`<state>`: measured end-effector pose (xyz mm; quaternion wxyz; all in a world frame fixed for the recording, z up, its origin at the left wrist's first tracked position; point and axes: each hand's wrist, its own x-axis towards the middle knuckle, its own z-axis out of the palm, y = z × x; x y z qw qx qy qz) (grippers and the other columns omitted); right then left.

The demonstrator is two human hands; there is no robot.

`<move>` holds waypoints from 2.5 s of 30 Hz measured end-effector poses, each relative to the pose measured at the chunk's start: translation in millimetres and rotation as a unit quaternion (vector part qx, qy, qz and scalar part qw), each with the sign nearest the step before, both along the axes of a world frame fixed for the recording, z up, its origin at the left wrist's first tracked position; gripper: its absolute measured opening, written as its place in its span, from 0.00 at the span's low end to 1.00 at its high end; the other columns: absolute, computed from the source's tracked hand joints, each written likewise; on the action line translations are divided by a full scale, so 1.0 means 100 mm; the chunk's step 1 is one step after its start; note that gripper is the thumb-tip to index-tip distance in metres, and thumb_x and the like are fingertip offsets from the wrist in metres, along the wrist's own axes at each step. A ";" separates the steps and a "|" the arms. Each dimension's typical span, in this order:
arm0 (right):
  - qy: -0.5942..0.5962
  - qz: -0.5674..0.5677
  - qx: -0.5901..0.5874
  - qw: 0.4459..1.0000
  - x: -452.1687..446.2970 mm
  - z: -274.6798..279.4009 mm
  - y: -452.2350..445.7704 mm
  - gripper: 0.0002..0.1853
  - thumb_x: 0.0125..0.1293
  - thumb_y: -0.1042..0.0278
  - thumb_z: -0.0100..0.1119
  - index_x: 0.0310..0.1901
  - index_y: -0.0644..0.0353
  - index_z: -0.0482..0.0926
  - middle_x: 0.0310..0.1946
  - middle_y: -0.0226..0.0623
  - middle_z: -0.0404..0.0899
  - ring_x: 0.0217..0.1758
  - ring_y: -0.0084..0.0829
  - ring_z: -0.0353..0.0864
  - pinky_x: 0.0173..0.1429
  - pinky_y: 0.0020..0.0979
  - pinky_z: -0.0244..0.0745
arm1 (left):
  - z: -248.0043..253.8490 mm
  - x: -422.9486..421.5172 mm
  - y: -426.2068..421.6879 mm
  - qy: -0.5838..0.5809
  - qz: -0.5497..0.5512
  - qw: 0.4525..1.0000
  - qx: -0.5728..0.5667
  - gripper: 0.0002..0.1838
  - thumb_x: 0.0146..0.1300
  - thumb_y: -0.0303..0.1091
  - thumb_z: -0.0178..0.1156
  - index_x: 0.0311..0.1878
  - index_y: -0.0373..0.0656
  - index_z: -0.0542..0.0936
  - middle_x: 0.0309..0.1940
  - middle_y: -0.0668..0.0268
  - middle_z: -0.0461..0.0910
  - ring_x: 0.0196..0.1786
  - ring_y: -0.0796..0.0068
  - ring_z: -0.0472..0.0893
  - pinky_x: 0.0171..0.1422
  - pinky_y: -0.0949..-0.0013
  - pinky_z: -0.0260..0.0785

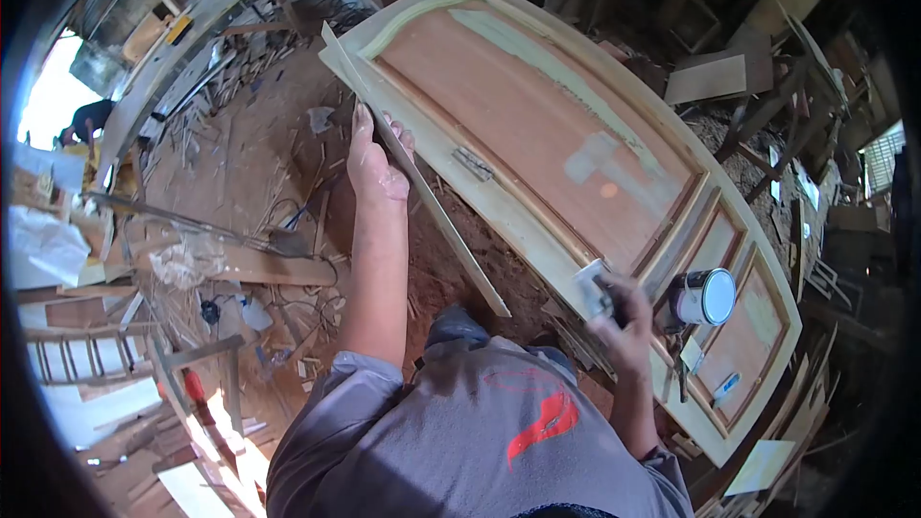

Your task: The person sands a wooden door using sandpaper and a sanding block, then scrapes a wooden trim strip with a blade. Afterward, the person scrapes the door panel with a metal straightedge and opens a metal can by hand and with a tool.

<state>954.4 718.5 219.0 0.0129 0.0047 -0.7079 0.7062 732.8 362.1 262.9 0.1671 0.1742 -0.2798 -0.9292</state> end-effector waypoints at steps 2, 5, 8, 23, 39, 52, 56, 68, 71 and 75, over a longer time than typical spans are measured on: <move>0.013 0.052 0.120 0.991 0.01 0.23 -0.37 0.35 0.53 0.59 0.83 0.63 0.61 0.84 0.52 0.36 0.87 0.57 0.31 0.86 0.64 0.30 0.77 | -0.08 -0.23 -0.19 -0.034 0.012 0.998 -0.045 0.19 0.81 0.50 0.62 0.65 0.52 0.81 0.38 0.73 0.74 0.37 0.75 0.72 0.40 0.67 0.66; 0.107 0.088 0.236 0.962 -0.06 0.31 -0.72 0.28 0.53 0.63 0.80 0.58 0.59 0.89 0.37 0.43 0.89 0.37 0.36 0.88 0.47 0.33 0.82 | -0.04 -0.42 -0.31 -0.031 0.054 0.996 -0.070 0.19 0.81 0.45 0.62 0.67 0.47 0.80 0.53 0.69 0.82 0.50 0.72 0.79 0.52 0.60 0.73; 0.095 0.060 0.289 0.951 -0.06 0.45 -0.94 0.30 0.53 0.65 0.79 0.61 0.56 0.89 0.34 0.42 0.87 0.33 0.37 0.85 0.41 0.36 0.80 | 0.04 -0.49 -0.36 0.006 0.038 0.995 -0.091 0.24 0.82 0.42 0.60 0.74 0.43 0.76 0.65 0.63 0.81 0.63 0.65 0.80 0.67 0.55 0.75; 0.049 -0.009 0.314 0.948 -0.38 0.46 -1.29 0.32 0.55 0.67 0.77 0.66 0.52 0.87 0.38 0.45 0.86 0.36 0.41 0.86 0.46 0.38 0.83 | 0.45 -0.22 0.24 0.063 -0.026 0.986 -0.154 0.35 0.82 0.42 0.61 0.83 0.34 0.65 0.80 0.54 0.69 0.79 0.60 0.70 0.85 0.56 0.60; 0.018 -0.074 0.258 0.963 -0.77 0.81 -1.41 0.30 0.56 0.69 0.76 0.65 0.57 0.88 0.44 0.40 0.91 0.42 0.24 0.86 0.47 0.29 0.80 | 0.47 0.01 0.72 0.055 -0.121 0.974 -0.183 0.30 0.83 0.38 0.61 0.77 0.25 0.71 0.70 0.54 0.80 0.68 0.73 0.78 0.75 0.66 0.70; 0.077 -0.158 0.234 0.956 -1.32 1.27 -1.40 0.31 0.57 0.65 0.77 0.66 0.57 0.87 0.48 0.46 0.92 0.41 0.29 0.89 0.51 0.31 0.83 | 0.10 0.20 0.75 0.167 -0.161 0.895 -0.381 0.22 0.85 0.32 0.56 0.75 0.32 0.77 0.64 0.57 0.85 0.64 0.72 0.82 0.69 0.66 0.74; 0.103 -0.155 0.244 0.952 -1.40 1.33 -1.41 0.30 0.60 0.72 0.77 0.67 0.60 0.86 0.48 0.36 0.92 0.42 0.19 0.84 0.50 0.25 0.80 | 0.21 0.09 0.66 0.190 -0.161 0.865 -0.435 0.22 0.84 0.32 0.56 0.75 0.34 0.78 0.64 0.56 0.85 0.64 0.71 0.82 0.68 0.65 0.74; 0.153 -0.253 0.100 0.950 -1.98 1.47 -0.89 0.29 0.63 0.71 0.76 0.67 0.64 0.85 0.51 0.36 0.91 0.45 0.16 0.84 0.52 0.22 0.80 | 0.10 0.01 0.92 0.229 -0.192 0.814 -0.498 0.21 0.82 0.30 0.59 0.73 0.36 0.80 0.36 0.67 0.79 0.40 0.77 0.76 0.48 0.70 0.71; 0.191 -0.308 0.000 0.932 -2.39 1.60 -0.40 0.28 0.65 0.69 0.76 0.67 0.60 0.86 0.50 0.33 0.90 0.42 0.16 0.83 0.46 0.21 0.78 | 0.22 0.18 1.08 0.212 -0.261 0.713 -0.615 0.20 0.82 0.31 0.60 0.71 0.36 0.82 0.39 0.65 0.82 0.43 0.77 0.79 0.50 0.70 0.74; 0.184 -0.305 -0.233 0.905 -2.43 1.68 0.22 0.29 0.68 0.73 0.72 0.71 0.63 0.81 0.42 0.27 0.83 0.29 0.11 0.71 0.28 0.19 0.66 | -0.10 -0.06 1.24 0.154 -0.134 0.819 -0.536 0.20 0.84 0.34 0.59 0.71 0.34 0.81 0.49 0.62 0.87 0.51 0.76 0.83 0.56 0.69 0.76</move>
